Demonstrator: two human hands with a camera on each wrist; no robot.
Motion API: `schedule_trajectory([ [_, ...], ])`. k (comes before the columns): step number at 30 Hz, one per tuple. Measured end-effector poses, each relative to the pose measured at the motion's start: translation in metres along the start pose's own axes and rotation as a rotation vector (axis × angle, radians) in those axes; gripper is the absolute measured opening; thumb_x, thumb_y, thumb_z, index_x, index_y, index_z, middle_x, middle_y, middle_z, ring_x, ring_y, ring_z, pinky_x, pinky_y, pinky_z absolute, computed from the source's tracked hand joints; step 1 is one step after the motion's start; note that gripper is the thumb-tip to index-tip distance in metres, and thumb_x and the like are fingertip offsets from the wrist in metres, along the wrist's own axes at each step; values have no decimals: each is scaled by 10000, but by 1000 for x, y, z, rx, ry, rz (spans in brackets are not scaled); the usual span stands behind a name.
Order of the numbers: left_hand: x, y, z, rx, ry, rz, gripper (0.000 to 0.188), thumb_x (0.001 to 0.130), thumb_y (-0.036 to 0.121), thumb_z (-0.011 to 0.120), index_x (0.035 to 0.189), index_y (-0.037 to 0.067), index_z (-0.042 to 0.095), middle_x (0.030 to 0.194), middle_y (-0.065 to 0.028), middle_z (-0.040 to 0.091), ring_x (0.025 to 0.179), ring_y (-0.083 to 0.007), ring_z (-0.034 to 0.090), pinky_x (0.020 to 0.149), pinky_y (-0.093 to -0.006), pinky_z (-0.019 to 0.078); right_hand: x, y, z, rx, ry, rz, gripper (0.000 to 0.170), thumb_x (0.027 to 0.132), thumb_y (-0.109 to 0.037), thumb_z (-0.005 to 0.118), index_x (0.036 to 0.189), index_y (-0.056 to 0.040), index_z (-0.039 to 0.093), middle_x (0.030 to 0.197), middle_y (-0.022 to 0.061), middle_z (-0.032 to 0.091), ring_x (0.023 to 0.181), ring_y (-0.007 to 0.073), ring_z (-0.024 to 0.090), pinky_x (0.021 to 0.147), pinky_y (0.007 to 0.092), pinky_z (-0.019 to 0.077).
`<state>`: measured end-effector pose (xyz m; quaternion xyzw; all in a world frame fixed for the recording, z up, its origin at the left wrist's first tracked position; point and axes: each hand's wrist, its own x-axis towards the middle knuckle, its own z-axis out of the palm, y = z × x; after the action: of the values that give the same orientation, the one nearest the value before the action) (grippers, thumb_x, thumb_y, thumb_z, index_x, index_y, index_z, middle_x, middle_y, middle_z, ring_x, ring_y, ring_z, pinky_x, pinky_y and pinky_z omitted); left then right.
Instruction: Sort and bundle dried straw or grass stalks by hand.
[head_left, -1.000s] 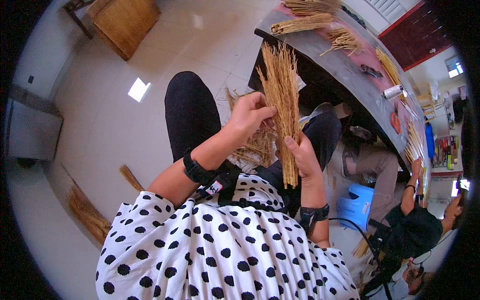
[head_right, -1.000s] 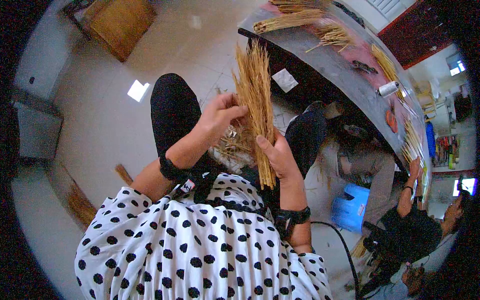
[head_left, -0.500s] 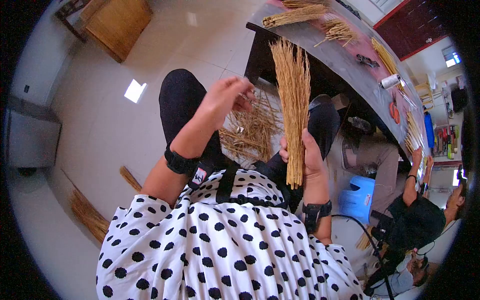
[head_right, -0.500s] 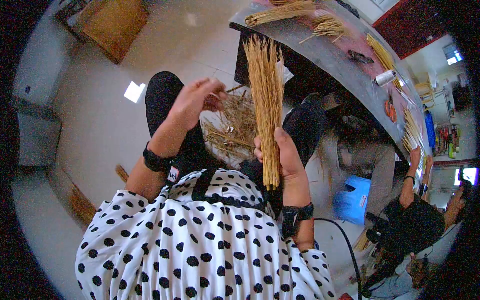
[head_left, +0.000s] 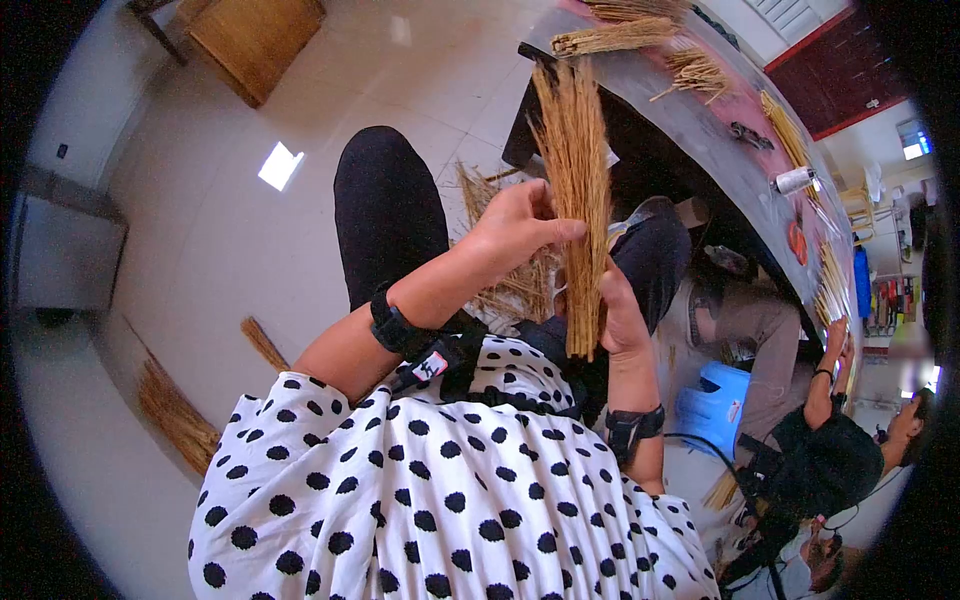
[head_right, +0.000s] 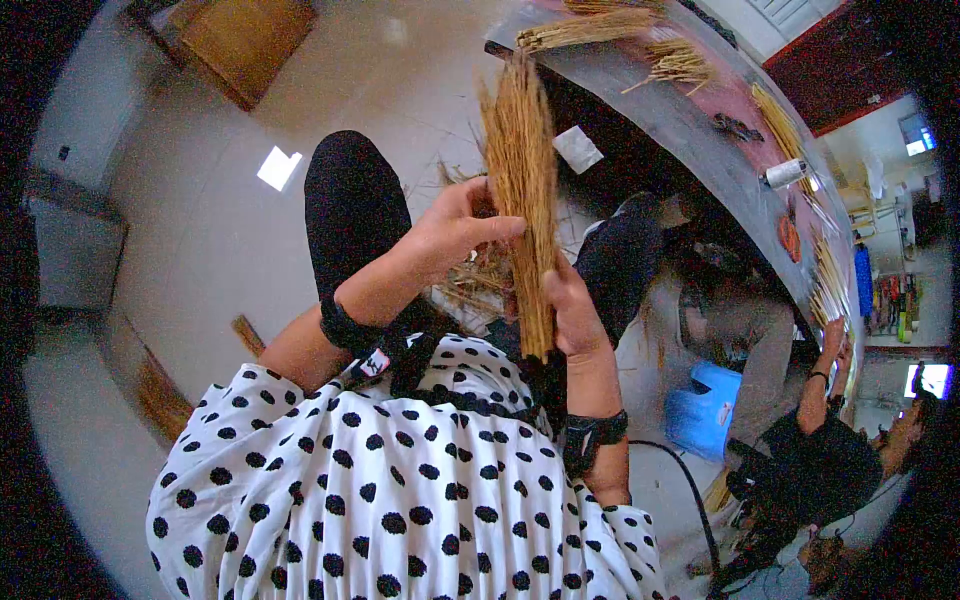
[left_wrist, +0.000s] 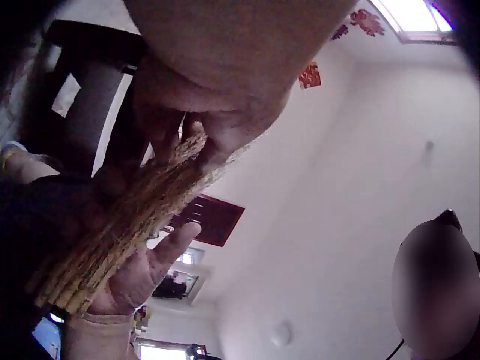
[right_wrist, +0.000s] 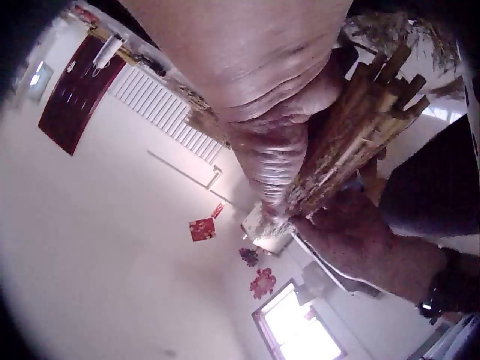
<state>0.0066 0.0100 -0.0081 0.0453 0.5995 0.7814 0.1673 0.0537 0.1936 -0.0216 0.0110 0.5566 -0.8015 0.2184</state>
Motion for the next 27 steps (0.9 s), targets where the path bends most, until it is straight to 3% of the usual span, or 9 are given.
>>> schedule_trajectory([
  [2, 0, 0, -1, 57, 84, 32, 288, 825, 189, 696, 1035, 14, 605, 880, -2, 627, 702, -56, 548, 584, -202, 426, -3, -2, 1, -38, -4, 10, 588, 826, -425, 656, 1229, -53, 446, 902, 78, 610, 672, 176, 605, 556, 290, 512],
  [5, -2, 3, -4, 86, 73, -17, 260, 840, 189, 677, 1020, 14, 612, 875, -5, 626, 673, -56, 543, 561, -199, 419, -3, 0, -3, -131, -30, 44, 550, 845, -435, 630, 1205, -57, 453, 887, 77, 606, 661, 176, 605, 559, 287, 507],
  [17, 1, -3, -16, -120, 43, -27, 288, 965, 229, 480, 1030, -17, 615, 877, -35, 646, 782, -110, 595, 733, -270, 478, -9, -5, -7, 39, -51, 138, 404, 921, -363, 541, 1153, -39, 478, 795, 54, 590, 585, 140, 576, 512, 261, 485],
  [20, -10, 24, -24, 45, 127, 225, 373, 968, 313, 457, 950, -18, 629, 832, -79, 653, 745, -166, 605, 722, -280, 476, -13, -11, -9, 116, 0, 149, 386, 922, -367, 533, 1130, -44, 489, 773, 65, 593, 574, 153, 581, 501, 266, 486],
  [22, -22, 46, -32, -13, 48, 474, 434, 954, 397, 455, 904, 4, 634, 763, -76, 630, 720, -187, 600, 774, -357, 484, -13, -15, -14, 174, -23, 107, 405, 923, -388, 521, 1134, -43, 488, 786, 70, 596, 588, 166, 581, 515, 275, 490],
  [24, -50, 83, -39, -170, -283, 596, 522, 938, 497, 421, 795, 27, 597, 682, -57, 579, 673, -186, 574, 833, -466, 467, -13, -13, -22, 218, 8, 98, 428, 929, -407, 497, 1146, -38, 483, 809, 84, 590, 608, 176, 578, 529, 291, 494],
  [25, -62, 93, -31, -305, -426, 802, 529, 921, 548, 409, 700, 83, 529, 598, -41, 503, 564, -178, 520, 878, -542, 435, -12, -14, -25, 288, -44, 90, 440, 930, -415, 492, 1156, -37, 481, 823, 90, 583, 619, 177, 574, 539, 297, 495],
  [26, -81, 117, -20, -309, -508, 850, 499, 905, 547, 443, 668, 119, 541, 582, -41, 508, 499, -200, 506, 893, -546, 433, -10, -15, -27, 353, -98, 82, 452, 931, -422, 486, 1166, -36, 478, 836, 96, 577, 630, 178, 570, 549, 303, 496],
  [27, -83, 147, -28, -279, -953, 852, 427, 938, 468, 454, 758, 101, 576, 603, -26, 586, 452, -150, 533, 917, -546, 432, -9, -16, -27, 415, -120, 95, 466, 931, -431, 484, 1179, -37, 473, 845, 102, 563, 642, 180, 565, 563, 309, 491],
])
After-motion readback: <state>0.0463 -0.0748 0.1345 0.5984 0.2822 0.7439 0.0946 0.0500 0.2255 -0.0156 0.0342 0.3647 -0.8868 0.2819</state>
